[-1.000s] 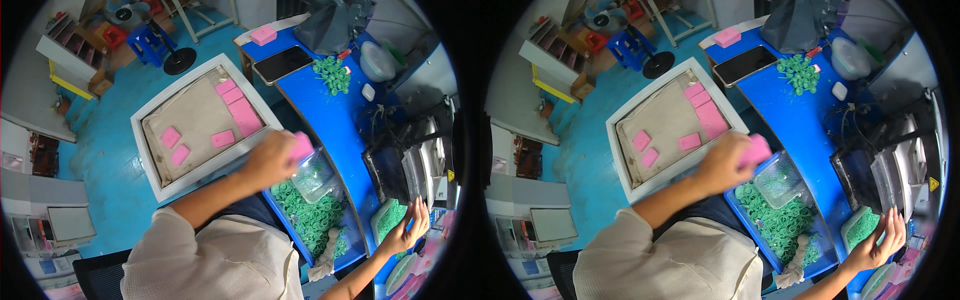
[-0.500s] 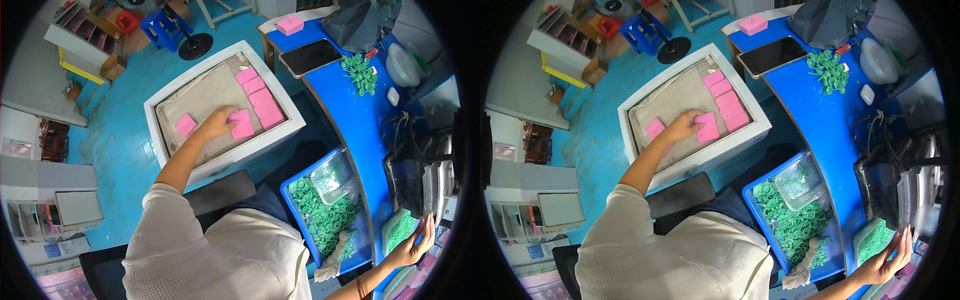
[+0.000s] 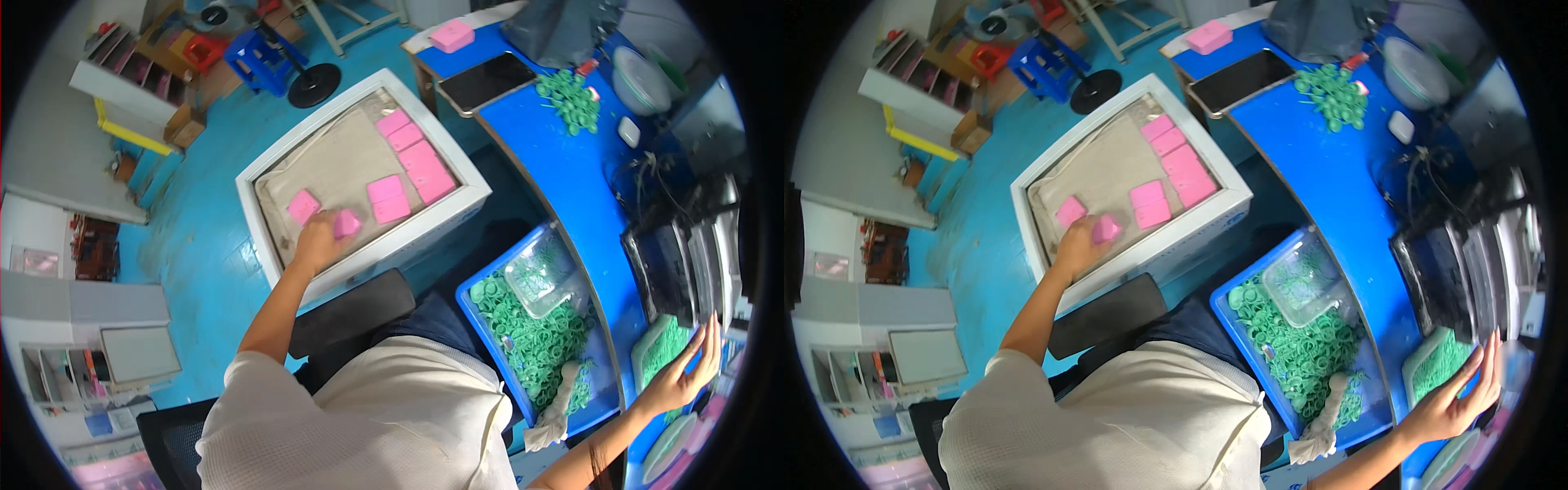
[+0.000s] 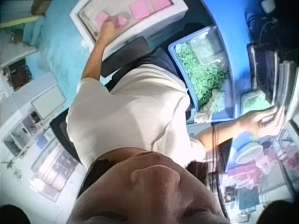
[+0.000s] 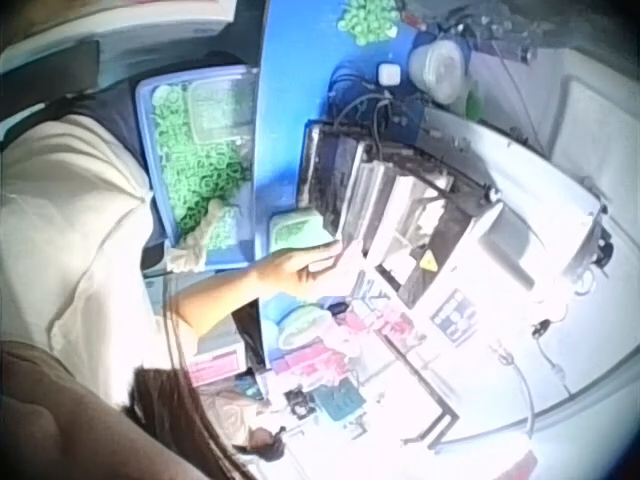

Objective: The recorder is placing small wax chips into molds, heating them with a press machine, and organizing the finished pieces.

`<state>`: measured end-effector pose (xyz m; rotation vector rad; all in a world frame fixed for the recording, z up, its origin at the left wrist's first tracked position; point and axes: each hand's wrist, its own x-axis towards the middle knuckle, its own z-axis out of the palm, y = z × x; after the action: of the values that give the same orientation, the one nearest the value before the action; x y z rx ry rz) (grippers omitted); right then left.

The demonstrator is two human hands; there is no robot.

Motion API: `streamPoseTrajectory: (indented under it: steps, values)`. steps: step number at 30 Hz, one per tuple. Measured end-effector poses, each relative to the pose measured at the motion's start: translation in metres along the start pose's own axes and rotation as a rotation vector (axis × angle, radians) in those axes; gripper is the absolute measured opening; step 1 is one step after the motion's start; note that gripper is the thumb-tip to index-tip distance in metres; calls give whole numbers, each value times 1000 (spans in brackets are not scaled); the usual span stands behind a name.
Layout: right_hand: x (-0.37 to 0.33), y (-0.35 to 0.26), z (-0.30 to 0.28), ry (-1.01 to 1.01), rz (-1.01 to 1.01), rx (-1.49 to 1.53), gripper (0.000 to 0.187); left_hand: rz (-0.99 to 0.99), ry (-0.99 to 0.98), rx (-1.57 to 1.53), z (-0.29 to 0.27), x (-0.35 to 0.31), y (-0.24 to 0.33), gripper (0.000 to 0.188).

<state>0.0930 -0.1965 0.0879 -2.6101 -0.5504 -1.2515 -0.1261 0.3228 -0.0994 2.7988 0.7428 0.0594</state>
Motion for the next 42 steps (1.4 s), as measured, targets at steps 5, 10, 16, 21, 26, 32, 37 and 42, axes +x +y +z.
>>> streamPoseTrajectory:
  steps: [5, 10, 16, 21, 26, 32, 37, 42]
  values:
    - [-41, -85, -18, -140, 138, 682, 18, 389, 131, -547, -45, -1, 166, 50]
    - [-90, -140, -7, -663, 796, 1621, 32, 932, 196, -758, -44, -29, 275, 64]
    - [-106, -99, -29, -612, 866, 1388, 26, 822, -340, -1365, -32, -60, 322, 49]
    - [-107, -86, -37, -570, 508, 1200, 19, 916, -593, -1269, -15, -62, 324, 29]
    - [-111, -79, -35, -525, 458, 1198, 25, 824, -651, -1308, -17, -71, 328, 27]
    - [-105, -76, -38, -477, 580, 1209, 31, 755, -735, -1480, -16, -72, 330, 31]
    - [-103, -70, -38, -315, 904, 1227, 28, 988, -718, -1232, -31, -63, 330, 47]
    - [-96, -67, -37, -535, 902, 1152, 32, 1151, -826, -862, -45, -58, 337, 51]
